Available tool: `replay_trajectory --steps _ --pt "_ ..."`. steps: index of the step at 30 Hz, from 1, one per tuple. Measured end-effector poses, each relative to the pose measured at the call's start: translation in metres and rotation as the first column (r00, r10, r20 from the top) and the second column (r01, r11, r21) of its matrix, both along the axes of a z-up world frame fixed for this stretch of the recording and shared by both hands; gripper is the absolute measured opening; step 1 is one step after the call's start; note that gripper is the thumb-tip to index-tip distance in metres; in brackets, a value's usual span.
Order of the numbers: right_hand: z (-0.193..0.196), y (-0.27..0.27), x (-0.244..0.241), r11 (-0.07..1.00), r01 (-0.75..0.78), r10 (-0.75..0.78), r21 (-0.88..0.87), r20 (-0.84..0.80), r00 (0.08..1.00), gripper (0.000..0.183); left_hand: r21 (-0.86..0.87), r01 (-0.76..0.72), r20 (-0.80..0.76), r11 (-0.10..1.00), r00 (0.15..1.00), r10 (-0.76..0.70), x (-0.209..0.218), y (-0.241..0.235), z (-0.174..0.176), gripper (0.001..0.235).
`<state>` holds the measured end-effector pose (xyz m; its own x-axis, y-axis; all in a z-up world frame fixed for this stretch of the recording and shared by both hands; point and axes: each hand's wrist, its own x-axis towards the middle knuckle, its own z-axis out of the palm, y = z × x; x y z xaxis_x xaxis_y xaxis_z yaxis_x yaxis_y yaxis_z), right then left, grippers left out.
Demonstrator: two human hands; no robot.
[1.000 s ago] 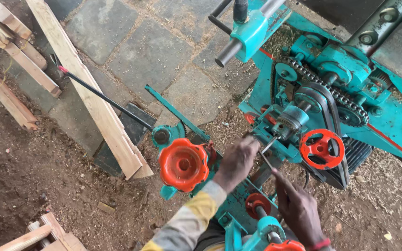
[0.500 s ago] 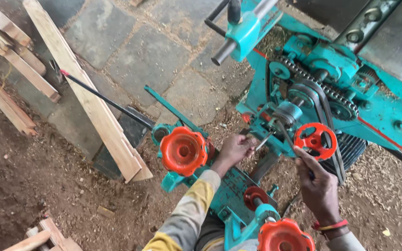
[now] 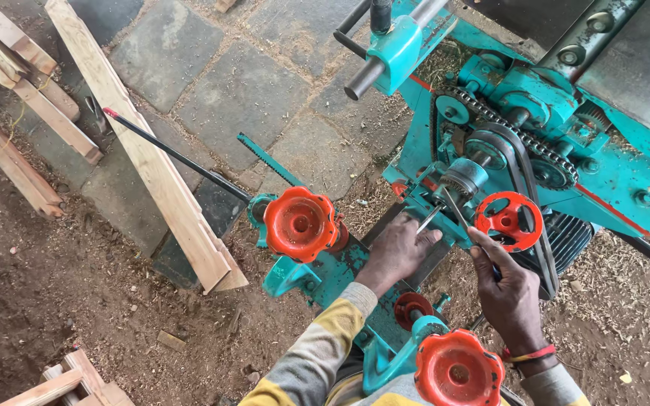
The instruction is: The person uses a screwdriver to adjust a component on a teal industrial machine with red handwheels. The hands repeatedly insert the tool into a slot and turn it while the machine remains stationary.
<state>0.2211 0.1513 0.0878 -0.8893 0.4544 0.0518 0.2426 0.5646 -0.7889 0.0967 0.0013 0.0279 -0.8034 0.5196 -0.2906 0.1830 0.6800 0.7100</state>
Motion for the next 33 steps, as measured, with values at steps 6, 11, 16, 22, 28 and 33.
replay_trajectory --steps 6,11,16,22,28,33 --pt "-0.001 -0.004 0.01 1.0 0.012 -0.011 -0.018 0.053 0.999 0.034 0.025 -0.003 -0.109 1.0 0.994 0.005 0.014 -0.004 0.013 0.058" --pt "0.0 -0.004 0.012 0.999 0.018 -0.015 -0.028 0.105 0.994 0.035 0.026 -0.018 -0.119 0.999 0.993 0.021 0.012 -0.005 0.021 0.049" --pt "0.0 -0.007 0.011 0.999 0.019 -0.016 -0.026 0.125 0.992 0.035 -0.059 -0.092 -0.044 0.994 0.995 0.089 0.004 -0.006 0.017 0.036" --pt "0.002 -0.007 0.01 0.999 0.018 -0.013 -0.039 0.114 0.993 0.034 -0.083 -0.102 -0.057 0.991 0.994 0.097 0.0 -0.001 0.004 0.027" --pt "0.001 -0.009 0.01 0.999 0.024 -0.019 -0.033 0.145 0.989 0.035 -0.102 -0.103 -0.025 0.99 0.995 0.101 -0.001 -0.001 0.001 0.027" --pt "-0.002 -0.004 0.014 0.998 0.043 -0.037 -0.042 0.142 0.989 0.035 -0.09 -0.12 -0.072 0.989 0.991 0.114 0.0 0.001 0.0 0.026"
